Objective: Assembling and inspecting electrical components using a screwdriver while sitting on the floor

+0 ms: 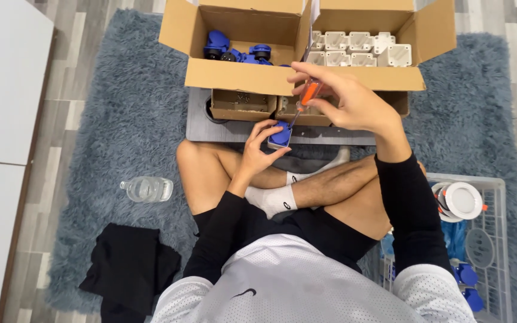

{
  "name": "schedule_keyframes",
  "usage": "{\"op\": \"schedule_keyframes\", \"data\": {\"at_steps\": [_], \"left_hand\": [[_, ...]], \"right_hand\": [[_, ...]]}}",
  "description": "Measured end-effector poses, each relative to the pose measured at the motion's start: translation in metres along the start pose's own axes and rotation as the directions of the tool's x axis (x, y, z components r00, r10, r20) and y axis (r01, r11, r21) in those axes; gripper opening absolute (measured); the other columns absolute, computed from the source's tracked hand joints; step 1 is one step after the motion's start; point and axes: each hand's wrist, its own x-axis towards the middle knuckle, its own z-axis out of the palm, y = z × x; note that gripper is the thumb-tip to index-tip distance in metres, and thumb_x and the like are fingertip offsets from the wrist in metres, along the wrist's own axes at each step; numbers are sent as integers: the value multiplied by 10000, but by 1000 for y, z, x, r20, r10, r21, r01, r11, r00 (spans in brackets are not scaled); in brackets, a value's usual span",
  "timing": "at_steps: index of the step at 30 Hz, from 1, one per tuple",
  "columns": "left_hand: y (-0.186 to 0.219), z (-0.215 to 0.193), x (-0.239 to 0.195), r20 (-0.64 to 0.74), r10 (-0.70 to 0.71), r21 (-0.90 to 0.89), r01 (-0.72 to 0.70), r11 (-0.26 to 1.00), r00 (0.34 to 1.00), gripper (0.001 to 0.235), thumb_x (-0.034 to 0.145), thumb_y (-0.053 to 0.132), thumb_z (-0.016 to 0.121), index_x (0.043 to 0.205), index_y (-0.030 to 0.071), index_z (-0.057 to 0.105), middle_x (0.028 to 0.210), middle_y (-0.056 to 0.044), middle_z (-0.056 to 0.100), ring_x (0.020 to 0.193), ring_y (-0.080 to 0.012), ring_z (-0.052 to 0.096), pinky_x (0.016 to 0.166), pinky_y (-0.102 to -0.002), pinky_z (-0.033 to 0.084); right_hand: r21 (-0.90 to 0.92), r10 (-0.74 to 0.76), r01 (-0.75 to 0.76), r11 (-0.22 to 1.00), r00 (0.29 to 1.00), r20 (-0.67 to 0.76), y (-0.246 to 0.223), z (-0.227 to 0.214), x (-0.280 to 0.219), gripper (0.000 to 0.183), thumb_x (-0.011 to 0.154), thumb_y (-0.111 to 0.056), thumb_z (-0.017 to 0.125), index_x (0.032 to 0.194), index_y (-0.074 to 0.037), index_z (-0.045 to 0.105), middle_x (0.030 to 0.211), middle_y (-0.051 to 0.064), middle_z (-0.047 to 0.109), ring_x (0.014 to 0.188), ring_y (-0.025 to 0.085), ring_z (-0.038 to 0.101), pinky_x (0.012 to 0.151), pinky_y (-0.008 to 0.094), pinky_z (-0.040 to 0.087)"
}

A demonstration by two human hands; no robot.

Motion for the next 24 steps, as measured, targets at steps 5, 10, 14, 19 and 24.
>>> {"op": "schedule_keyframes", "data": {"at_steps": [5,10,14,19,24], "left_hand": [[-25,6,-3,-62,90,-31,-92,995,994,588,792,298,1028,1322,195,796,1397,-96,685,1255,-319,731,1102,-445,565],[-23,6,-3,-67,83,-10,-84,996,994,577,806,304,1016,1329,206,791,1397,-90,686,1252,-318,732,1097,-452,570],[-22,6,-2,-73,77,-12,-78,997,994,583,794,320,1022,1321,220,795,1394,-76,692,1255,-309,735,1096,-445,575],[-26,7,0,-62,87,-13,-87,996,994,594,791,317,1023,1334,234,796,1401,-65,687,1261,-302,732,1106,-440,566],[-29,7,-2,-49,88,-20,-89,996,995,601,786,307,1032,1330,220,794,1400,-80,683,1267,-320,727,1109,-455,561]], "right_hand": [[-397,-195,122,910,970,-149,16,15,2,609,1004,-70,851,1566,-38,618,1151,164,746,1024,369,762,907,479,627],[-651,-319,75,755,910,-265,35,36,4,543,1008,-299,933,1493,-167,729,929,17,583,771,212,677,748,335,627],[-654,-324,96,751,916,-237,24,34,7,542,1046,-325,895,1529,-182,695,962,33,617,776,208,669,722,346,616],[-181,-152,146,973,988,-17,11,12,1,601,1042,17,675,1603,-85,485,1442,219,638,1261,426,704,1096,583,547],[-242,-129,100,965,986,-108,21,17,-11,536,1046,-49,792,1533,-67,570,1204,178,798,1061,377,789,895,504,637]]}}
